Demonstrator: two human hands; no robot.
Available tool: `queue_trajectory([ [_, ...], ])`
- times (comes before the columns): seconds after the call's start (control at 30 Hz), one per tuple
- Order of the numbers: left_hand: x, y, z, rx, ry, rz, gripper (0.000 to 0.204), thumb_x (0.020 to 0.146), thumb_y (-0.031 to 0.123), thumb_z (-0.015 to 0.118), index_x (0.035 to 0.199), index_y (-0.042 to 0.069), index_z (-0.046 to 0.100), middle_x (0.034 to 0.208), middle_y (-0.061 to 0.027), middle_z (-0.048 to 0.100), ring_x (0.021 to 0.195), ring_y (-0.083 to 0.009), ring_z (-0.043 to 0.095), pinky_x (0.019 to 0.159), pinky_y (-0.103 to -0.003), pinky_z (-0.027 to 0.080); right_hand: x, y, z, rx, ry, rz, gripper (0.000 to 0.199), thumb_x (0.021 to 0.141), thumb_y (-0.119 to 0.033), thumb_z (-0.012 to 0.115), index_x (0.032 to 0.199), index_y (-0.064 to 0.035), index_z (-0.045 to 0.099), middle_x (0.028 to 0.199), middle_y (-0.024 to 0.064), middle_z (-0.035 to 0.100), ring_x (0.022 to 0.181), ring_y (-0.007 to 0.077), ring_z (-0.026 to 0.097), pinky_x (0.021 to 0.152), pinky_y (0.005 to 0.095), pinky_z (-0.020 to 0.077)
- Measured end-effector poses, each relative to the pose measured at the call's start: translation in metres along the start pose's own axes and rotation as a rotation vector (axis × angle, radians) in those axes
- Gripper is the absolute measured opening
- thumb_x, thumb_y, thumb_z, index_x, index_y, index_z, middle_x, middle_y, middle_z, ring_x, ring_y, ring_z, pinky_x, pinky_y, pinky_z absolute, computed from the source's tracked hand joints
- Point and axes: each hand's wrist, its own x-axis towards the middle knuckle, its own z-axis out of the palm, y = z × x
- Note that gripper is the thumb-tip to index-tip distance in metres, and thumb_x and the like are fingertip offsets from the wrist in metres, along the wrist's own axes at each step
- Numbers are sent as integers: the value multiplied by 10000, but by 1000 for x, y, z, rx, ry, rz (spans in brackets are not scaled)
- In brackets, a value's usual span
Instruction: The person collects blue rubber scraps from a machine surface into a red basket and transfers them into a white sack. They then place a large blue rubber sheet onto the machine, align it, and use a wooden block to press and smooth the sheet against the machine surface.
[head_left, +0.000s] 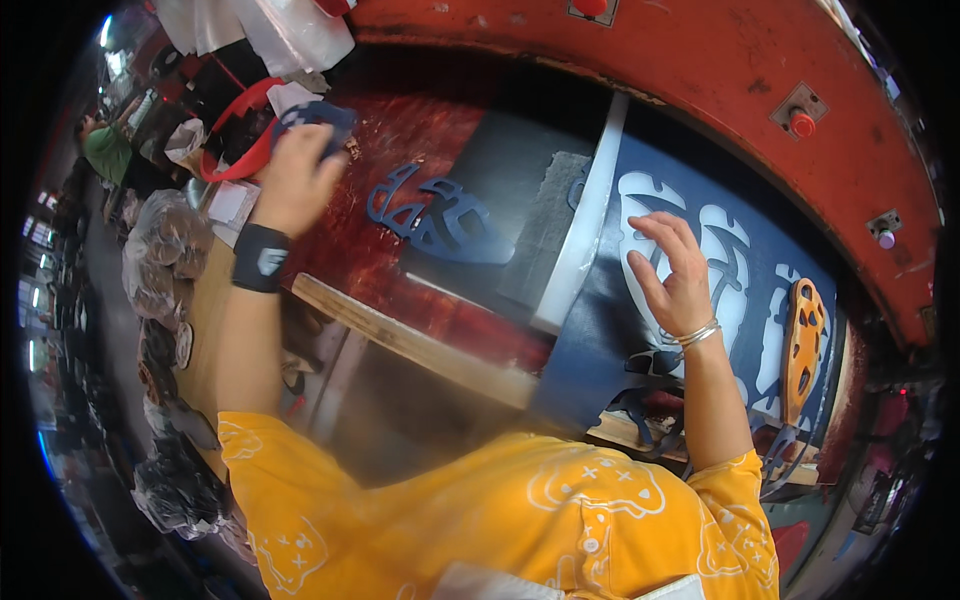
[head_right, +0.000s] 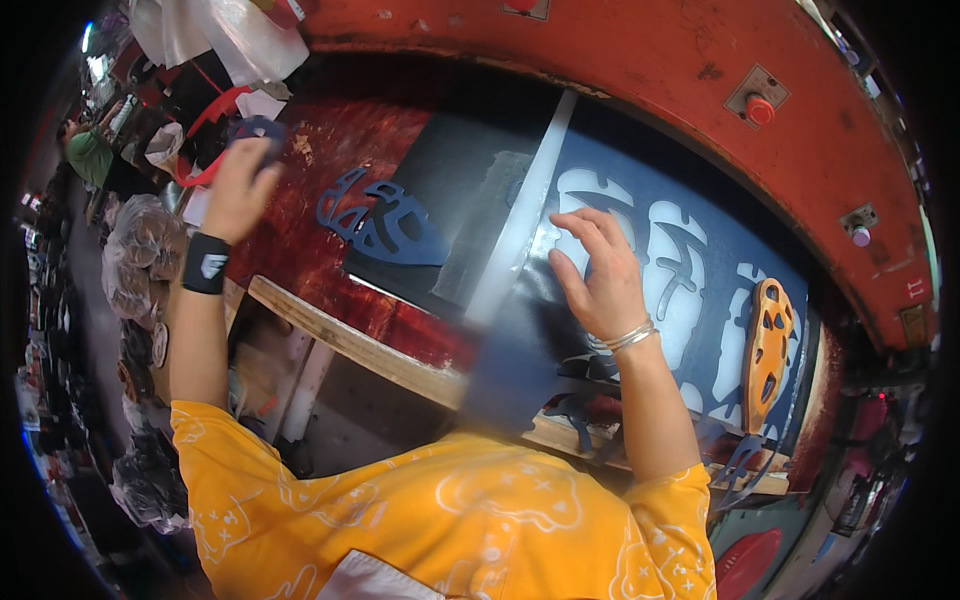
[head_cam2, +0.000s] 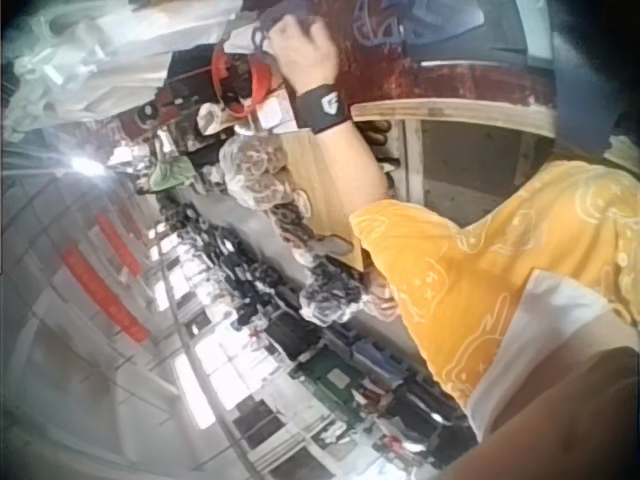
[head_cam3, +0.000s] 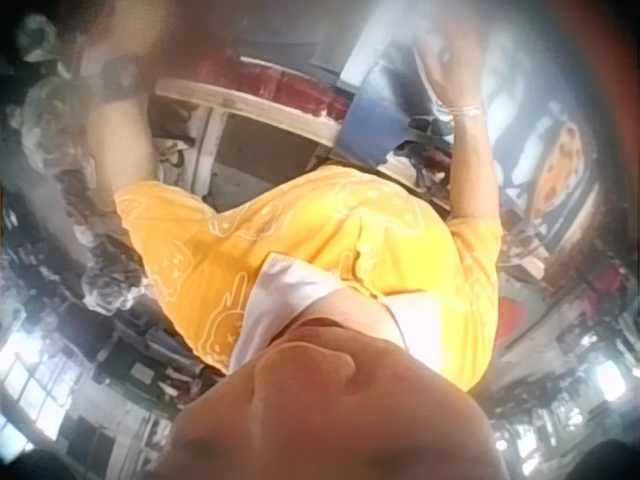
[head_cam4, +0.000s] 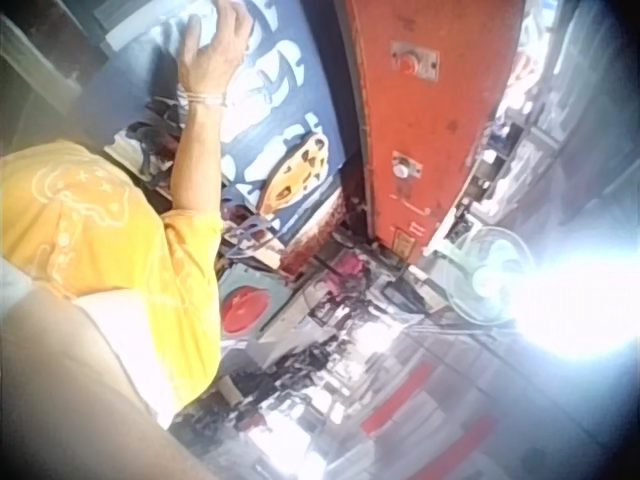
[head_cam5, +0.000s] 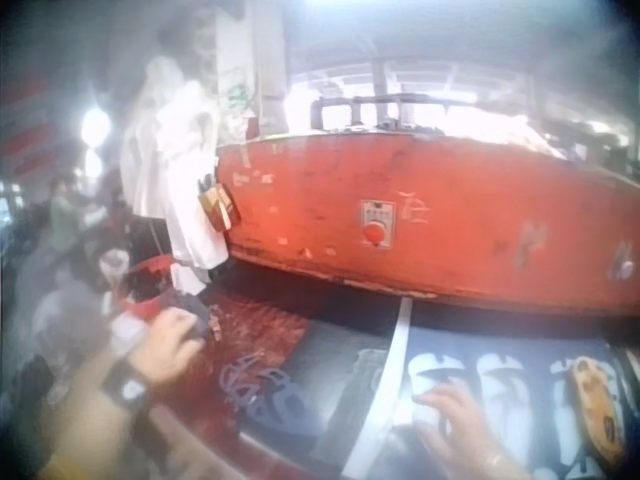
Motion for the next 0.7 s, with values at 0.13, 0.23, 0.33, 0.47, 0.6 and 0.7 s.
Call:
queue_trajectory([
  [0.13, -19, 80, 55, -157, -286, 159, 491, 695, 158, 743, 1114, 13, 532, 1130, -184, 529, 1085, -359, 504, 896, -420, 461, -33, 22, -18, -36, -117, 125, 299, 792, -79, 651, 1088, -52, 621, 1085, 140, 586, 938, 285, 598, 831, 348, 484],
  [0.23, -38, 123, 64, -173, -390, 173, 685, 682, 238, 784, 1209, -76, 477, 1227, -222, 502, 1179, -377, 461, 1022, -429, 365, -84, 37, -73, -161, -58, 243, 307, 779, -74, 654, 1083, -44, 620, 1100, 146, 590, 976, 309, 591, 855, 369, 476],
  [0.33, -34, 155, 51, -414, -372, -26, 623, 724, 140, 741, 1274, -14, 490, 1266, -212, 499, 1197, -370, 459, 1009, -411, 382, -144, 55, -159, -579, 178, 555, 375, 784, -87, 650, 1151, -43, 591, 1157, 171, 567, 1094, 345, 534, 945, 397, 426],
  [0.47, 7, 239, 66, -702, -343, 184, 552, 732, 65, 689, 1252, -3, 515, 1216, -197, 534, 1140, -363, 507, 979, -399, 404, -201, 89, -218, -746, 117, 858, 832, 680, -425, 749, 1346, -51, 420, 1338, 245, 425, 1270, 376, 396, 1052, 452, 335],
  [0.6, 28, 375, 101, -926, -488, 583, 597, 686, 134, 767, 1225, 27, 533, 1258, -180, 503, 1167, -360, 488, 977, -406, 414, -199, 127, -207, -648, 18, 813, 930, 628, -481, 767, 1401, -157, 364, 1455, 204, 296, 1298, 389, 344, 1051, 483, 313],
  [0.7, 19, 463, 110, -759, -504, 829, 705, 669, 225, 791, 1295, 116, 486, 1285, -160, 481, 1199, -361, 453, 990, -431, 386, -183, 143, -201, -623, -15, 854, 939, 576, -424, 752, 1400, -197, 364, 1462, 187, 277, 1276, 409, 333, 1032, 504, 318],
])
